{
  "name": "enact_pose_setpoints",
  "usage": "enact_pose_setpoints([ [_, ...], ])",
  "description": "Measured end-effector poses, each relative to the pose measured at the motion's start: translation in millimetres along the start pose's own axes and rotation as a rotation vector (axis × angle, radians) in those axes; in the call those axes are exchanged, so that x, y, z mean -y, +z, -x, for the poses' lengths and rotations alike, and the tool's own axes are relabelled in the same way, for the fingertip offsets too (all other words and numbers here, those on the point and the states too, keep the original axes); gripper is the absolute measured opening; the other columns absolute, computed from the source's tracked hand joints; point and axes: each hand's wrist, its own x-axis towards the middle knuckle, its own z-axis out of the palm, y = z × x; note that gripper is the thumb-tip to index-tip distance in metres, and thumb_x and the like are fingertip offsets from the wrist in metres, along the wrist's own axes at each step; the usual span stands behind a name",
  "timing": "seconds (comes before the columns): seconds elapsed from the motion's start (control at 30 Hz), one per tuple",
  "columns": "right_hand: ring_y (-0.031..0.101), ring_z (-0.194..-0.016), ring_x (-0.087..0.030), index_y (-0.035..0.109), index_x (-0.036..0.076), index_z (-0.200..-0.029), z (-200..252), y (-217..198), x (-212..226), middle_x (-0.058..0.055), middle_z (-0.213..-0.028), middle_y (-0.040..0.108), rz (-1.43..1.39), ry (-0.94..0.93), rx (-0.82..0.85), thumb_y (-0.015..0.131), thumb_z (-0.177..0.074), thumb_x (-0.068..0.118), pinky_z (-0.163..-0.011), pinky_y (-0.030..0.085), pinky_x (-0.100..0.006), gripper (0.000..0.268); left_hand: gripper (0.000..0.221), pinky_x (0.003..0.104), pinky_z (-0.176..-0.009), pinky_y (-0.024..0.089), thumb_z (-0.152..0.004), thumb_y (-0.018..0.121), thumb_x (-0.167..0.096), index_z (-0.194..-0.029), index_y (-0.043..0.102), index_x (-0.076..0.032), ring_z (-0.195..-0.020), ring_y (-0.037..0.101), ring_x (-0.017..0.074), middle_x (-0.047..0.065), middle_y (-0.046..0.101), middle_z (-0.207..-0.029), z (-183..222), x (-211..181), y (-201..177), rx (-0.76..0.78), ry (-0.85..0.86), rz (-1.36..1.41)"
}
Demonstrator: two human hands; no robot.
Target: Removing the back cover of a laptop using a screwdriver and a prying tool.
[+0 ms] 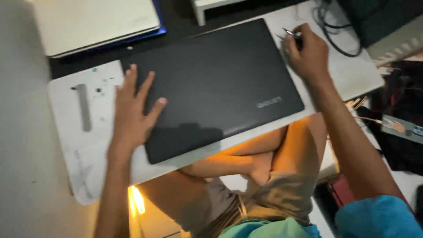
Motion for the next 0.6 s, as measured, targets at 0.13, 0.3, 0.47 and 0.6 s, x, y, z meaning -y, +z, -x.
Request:
enact_pose_setpoints([
  [0.13,0.072,-0.077,-0.035,0.077,-0.002,-0.135,2.4,-0.6,-7.0,-0.015,-0.095,0.079,0.074,-0.050,0.025,0.081,-0.132,0.021,-0.074,0.056,-0.046,0.024,0.078,0.060,-0.143,0.017,-0.112,0.068,-0.046,-0.182,0.052,-0.015,-0.183,0.008,0.0427,0.022,0.007,-0.197,5.2,-15.9,-5.4,0.020,-0.175,0.124],
  [0.3,0.065,-0.074,-0.035,0.078,-0.009,-0.136,5.9,-6.5,-0.4,-0.019,-0.097,0.077,0.050,-0.083,0.025,0.083,-0.135,0.020,-0.074,0.053,-0.046,0.029,0.082,0.062,-0.141,0.021,-0.111,0.076,-0.045,-0.183,0.052,-0.015,-0.181,0.005,0.0497,0.032,0.004,-0.194,14.7,-32.4,-0.8,0.004,-0.171,0.023],
  [0.47,0.066,-0.078,-0.033,0.079,-0.012,-0.142,6.7,-18.4,16.6,-0.022,-0.107,0.081,-0.109,-0.094,0.111,0.077,-0.137,0.003,-0.076,0.052,-0.044,0.016,0.117,0.065,-0.141,-0.001,-0.093,0.067,-0.095,-0.182,0.051,-0.021,-0.182,0.010,0.0430,0.037,0.021,-0.192,23.9,-77.2,9.7,0.168,0.183,-0.218],
  [0.6,0.064,-0.081,-0.035,0.077,-0.012,-0.144,6.0,-23.2,22.9,-0.022,-0.106,0.077,-0.190,-0.106,0.099,0.073,-0.138,0.001,-0.080,0.051,-0.046,0.014,0.137,0.080,-0.137,0.002,-0.076,0.080,-0.103,-0.181,0.055,-0.019,-0.179,0.013,0.0514,0.039,0.022,-0.190,18.8,-87.2,5.5,0.183,0.264,-0.170],
])
